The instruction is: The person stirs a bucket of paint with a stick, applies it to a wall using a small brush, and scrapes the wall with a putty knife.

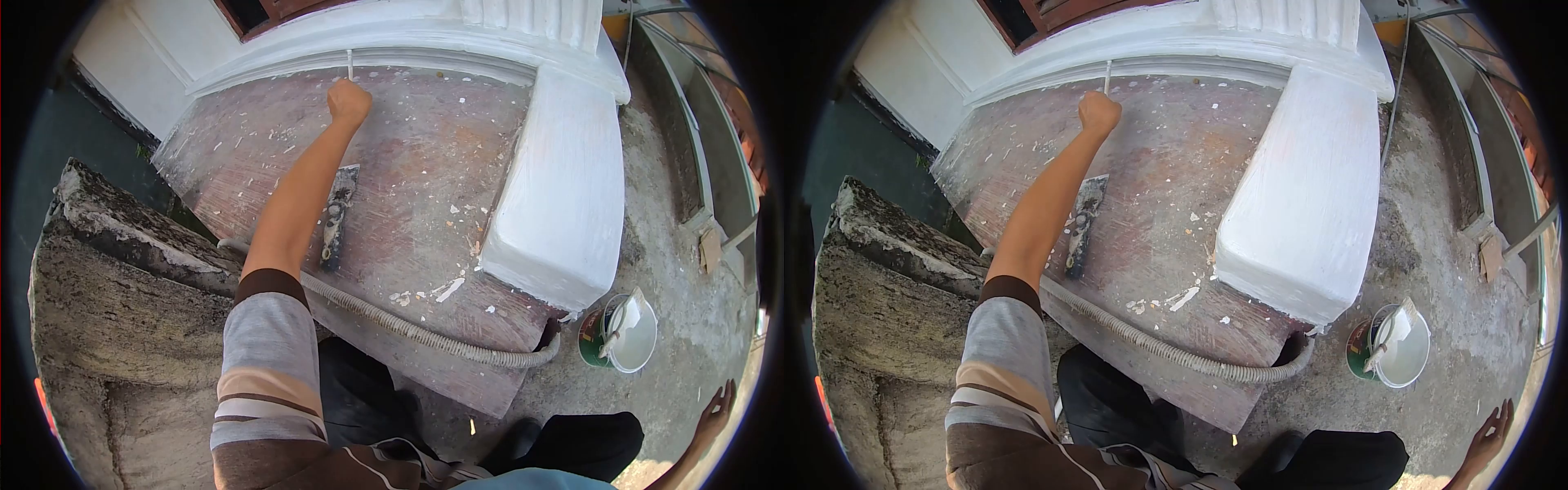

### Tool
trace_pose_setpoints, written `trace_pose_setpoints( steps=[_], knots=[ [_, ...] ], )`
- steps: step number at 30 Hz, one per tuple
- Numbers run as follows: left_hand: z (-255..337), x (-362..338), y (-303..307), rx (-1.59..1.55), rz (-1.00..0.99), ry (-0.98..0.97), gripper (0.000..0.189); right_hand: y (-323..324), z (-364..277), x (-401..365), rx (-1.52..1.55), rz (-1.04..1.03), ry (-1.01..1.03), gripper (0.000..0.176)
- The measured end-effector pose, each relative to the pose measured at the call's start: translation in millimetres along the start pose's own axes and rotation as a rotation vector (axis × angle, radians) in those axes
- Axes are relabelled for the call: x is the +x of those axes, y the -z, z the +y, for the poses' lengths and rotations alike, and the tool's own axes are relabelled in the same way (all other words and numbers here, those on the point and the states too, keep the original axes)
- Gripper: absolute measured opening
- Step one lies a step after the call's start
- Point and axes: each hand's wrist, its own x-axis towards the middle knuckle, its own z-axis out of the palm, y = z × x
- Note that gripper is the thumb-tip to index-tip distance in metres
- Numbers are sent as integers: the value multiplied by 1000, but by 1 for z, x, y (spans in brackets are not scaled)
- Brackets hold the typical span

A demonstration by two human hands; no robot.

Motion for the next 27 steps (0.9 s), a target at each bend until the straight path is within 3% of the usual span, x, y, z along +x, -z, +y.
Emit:
trace_pose_setpoints(
  steps=[4,10,15,19,21,25,27],
  knots=[
    [19,-25,6,47,-49,-108,26,-5,5,-6,2,21,-2,29],
    [57,-80,33,-140,-148,-160,26,-10,29,-8,26,70,72,29],
    [70,-121,63,-375,-232,-154,27,3,5,18,92,74,85,28],
    [73,-150,91,-578,-306,-140,29,35,-64,54,110,93,109,28],
    [84,-175,123,-918,-377,-43,31,60,-121,73,118,65,84,28],
    [98,-220,164,-1386,-494,9,33,98,-244,107,252,159,323,27],
    [103,-247,168,-1571,-542,63,31,107,-307,118,345,340,626,33]
  ],
)
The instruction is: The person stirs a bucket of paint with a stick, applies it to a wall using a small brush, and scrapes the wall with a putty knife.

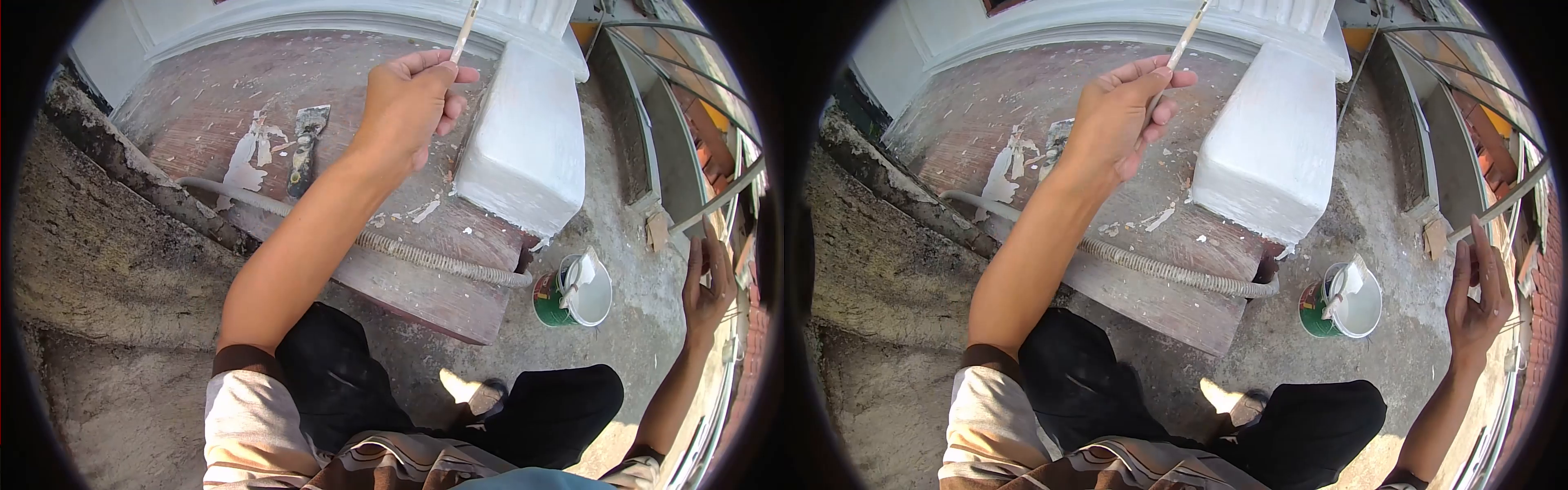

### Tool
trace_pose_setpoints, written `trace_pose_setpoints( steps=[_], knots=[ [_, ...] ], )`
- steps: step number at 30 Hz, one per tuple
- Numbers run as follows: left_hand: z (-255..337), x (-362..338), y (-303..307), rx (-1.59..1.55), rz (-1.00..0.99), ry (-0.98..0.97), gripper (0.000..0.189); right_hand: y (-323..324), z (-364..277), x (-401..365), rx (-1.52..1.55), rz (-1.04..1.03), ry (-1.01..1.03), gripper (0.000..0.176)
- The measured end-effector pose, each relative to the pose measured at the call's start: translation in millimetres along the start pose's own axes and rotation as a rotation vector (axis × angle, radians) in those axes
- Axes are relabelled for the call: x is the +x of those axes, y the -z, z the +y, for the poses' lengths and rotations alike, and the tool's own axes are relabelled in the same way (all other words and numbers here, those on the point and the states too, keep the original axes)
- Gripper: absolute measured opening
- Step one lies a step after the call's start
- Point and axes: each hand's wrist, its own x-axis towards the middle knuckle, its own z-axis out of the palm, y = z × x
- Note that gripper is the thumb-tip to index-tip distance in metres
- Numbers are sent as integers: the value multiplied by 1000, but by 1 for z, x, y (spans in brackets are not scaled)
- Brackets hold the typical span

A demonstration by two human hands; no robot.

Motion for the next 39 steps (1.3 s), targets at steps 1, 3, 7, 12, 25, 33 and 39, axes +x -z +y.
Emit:
trace_pose_setpoints(
  steps=[1,3,7,12,25,33,39],
  knots=[
    [-2,-10,-7,-95,-14,10,30,-4,-20,14,36,-64,-53,34],
    [-4,-30,-13,-133,-56,11,32,-18,-59,46,111,-41,48,41],
    [-8,-50,-24,-118,-116,-5,29,-48,-105,79,267,-43,170,49],
    [-19,-74,-27,-3,-228,-100,22,-61,-125,92,176,0,342,42],
    [-26,-101,-42,18,-433,-263,29,-28,-110,72,-162,-64,449,35],
    [-10,-85,-11,80,-301,-304,26,4,23,-11,-163,38,-209,11],
    [-4,-66,13,276,-120,-430,28,5,89,-136,150,-85,-927,25]
  ],
)
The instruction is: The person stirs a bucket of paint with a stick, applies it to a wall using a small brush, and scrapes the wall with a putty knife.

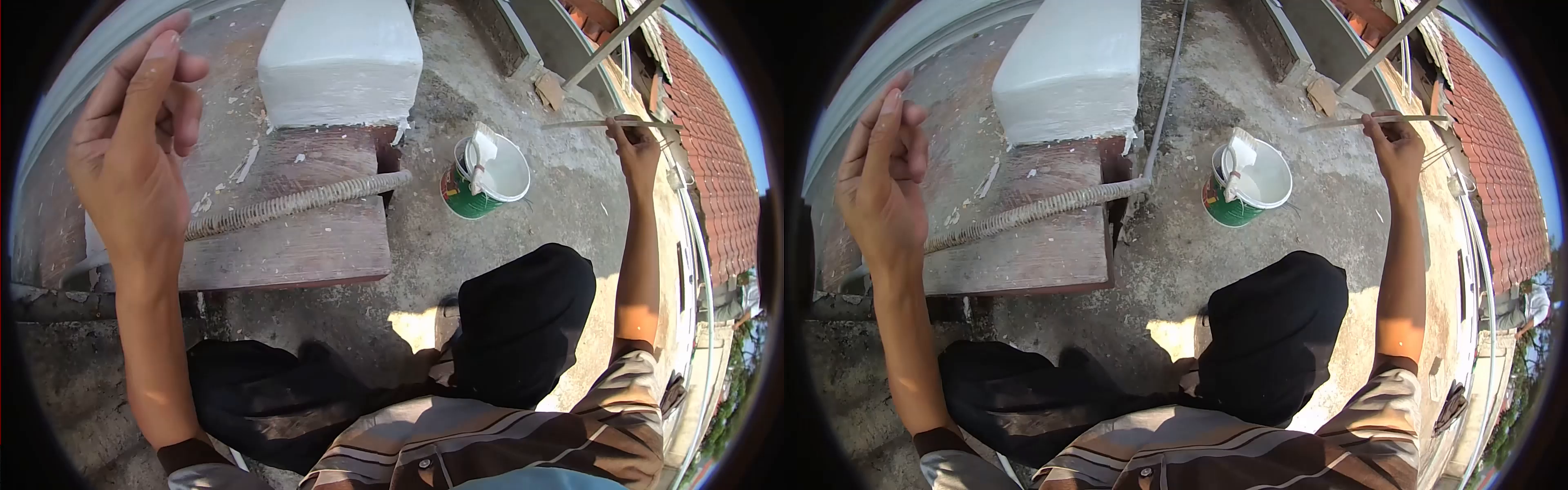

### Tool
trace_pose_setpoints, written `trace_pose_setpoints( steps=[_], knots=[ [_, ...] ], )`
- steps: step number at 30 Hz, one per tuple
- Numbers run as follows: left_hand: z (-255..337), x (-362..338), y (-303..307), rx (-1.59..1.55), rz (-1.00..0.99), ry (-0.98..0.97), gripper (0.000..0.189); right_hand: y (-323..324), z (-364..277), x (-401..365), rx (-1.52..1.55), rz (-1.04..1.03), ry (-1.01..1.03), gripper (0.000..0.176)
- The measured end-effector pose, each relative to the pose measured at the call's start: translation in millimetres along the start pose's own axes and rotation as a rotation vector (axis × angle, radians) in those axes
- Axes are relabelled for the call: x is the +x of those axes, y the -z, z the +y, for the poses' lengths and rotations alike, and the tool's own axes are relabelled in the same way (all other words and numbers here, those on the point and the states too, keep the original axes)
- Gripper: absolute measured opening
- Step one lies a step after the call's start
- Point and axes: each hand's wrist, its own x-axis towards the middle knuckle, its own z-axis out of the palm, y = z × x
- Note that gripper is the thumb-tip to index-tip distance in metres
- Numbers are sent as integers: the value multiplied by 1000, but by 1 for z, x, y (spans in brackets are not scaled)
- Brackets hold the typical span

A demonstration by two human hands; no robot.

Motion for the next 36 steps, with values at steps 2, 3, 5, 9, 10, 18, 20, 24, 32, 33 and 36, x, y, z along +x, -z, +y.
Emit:
trace_pose_setpoints(
  steps=[2,3,5,9,10,18,20,24,32,33,36],
  knots=[
    [-5,8,12,20,13,-43,25,-6,27,-18,31,-59,-80,22],
    [-7,11,18,104,-10,-66,27,-12,38,-25,48,-84,-96,20],
    [-12,17,41,116,-39,-108,27,-30,64,-37,27,-174,-131,18],
    [-15,23,56,12,-20,-85,26,-83,104,-59,-96,-375,-121,20],
    [-12,21,52,31,3,-88,26,-95,108,-64,-92,-394,-117,21],
    [1,18,37,238,37,-94,15,-165,150,-77,-257,-543,70,23],
    [-1,20,41,261,10,-102,15,-167,154,-78,-211,-570,20,25],
    [-3,17,33,286,43,-115,14,-166,154,-81,-227,-430,-68,26],
    [-8,14,22,312,90,-123,13,-148,163,-75,-86,-361,-169,25],
    [-8,15,25,303,80,-131,13,-136,158,-73,-39,-344,-219,25],
    [-11,20,39,269,83,-129,14,-108,150,-65,22,-261,-285,25]
  ],
)
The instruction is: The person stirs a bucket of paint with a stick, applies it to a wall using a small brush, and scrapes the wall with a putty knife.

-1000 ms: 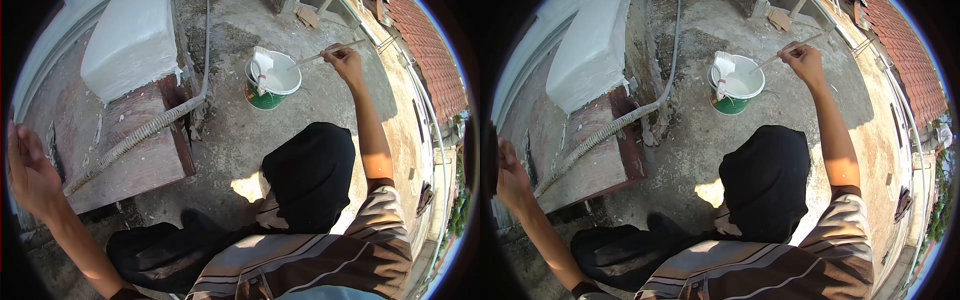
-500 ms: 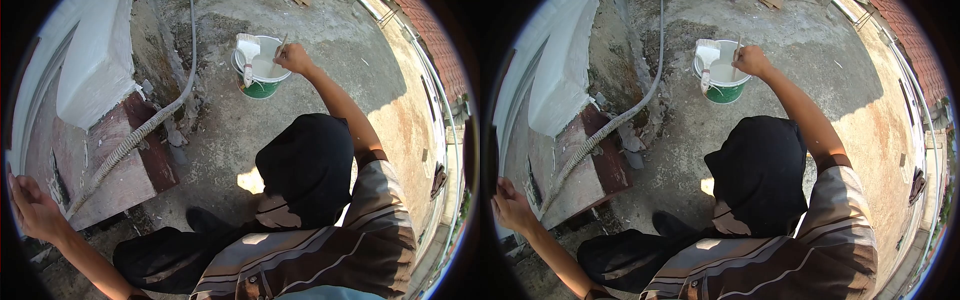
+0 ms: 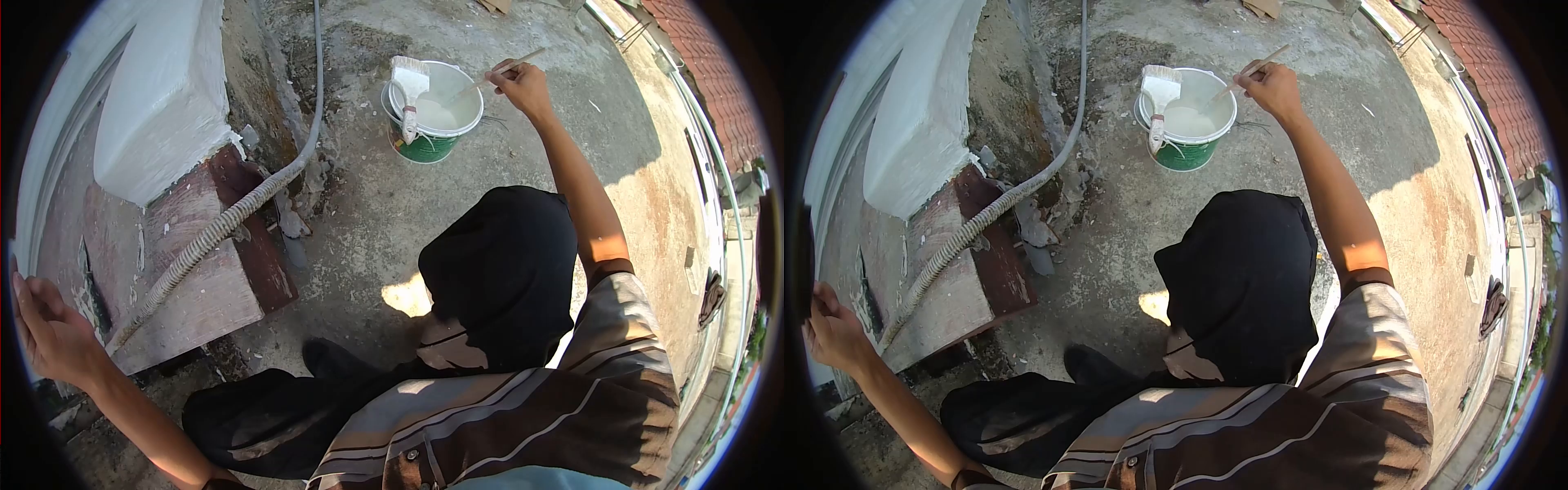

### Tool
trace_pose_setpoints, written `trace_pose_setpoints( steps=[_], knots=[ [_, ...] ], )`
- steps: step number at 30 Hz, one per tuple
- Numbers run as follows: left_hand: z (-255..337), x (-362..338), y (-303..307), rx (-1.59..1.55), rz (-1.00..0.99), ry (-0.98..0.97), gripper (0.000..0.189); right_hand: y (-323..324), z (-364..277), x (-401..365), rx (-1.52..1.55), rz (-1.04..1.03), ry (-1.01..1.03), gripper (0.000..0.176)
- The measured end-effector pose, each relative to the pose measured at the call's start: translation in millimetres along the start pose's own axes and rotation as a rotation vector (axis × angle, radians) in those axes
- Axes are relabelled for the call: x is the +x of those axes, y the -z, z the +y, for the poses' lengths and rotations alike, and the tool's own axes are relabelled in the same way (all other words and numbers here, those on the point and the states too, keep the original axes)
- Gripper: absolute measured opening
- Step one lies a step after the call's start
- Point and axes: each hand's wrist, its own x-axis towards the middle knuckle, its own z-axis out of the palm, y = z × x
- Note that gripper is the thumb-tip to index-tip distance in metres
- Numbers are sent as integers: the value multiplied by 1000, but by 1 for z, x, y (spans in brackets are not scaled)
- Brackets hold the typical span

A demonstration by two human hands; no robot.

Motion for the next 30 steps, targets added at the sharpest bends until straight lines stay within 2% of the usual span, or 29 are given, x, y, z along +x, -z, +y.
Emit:
trace_pose_setpoints(
  steps=[2,5,8,11,15,17,19,21,24,27,28,30],
  knots=[
    [-2,0,1,-12,28,14,15,12,-1,-3,64,70,-6,24],
    [-4,-1,-7,-15,112,6,15,20,1,-8,-25,60,79,25],
    [-6,-1,-13,-43,154,23,16,29,-17,-17,-244,91,204,25],
    [-6,-2,-15,-24,136,7,17,32,-31,-15,-221,48,251,22],
    [-9,0,-10,-18,128,37,17,18,-25,6,-349,-122,510,16],
    [-11,0,-6,-19,90,6,11,7,-37,14,-416,-184,650,12],
    [-19,7,7,59,23,-79,10,-4,-55,16,-565,-231,668,10],
    [-21,7,14,38,36,-64,10,-7,-83,14,-677,-237,717,10],
    [-15,4,12,35,40,-64,11,-3,-103,15,-693,-242,605,15],
    [-13,3,10,30,40,-66,12,10,-91,20,-515,-238,616,15],
    [-13,3,10,26,41,-67,12,19,-89,15,-352,-297,626,14],
    [-13,3,8,24,41,-71,13,28,-85,6,-275,-375,603,13]
  ],
)
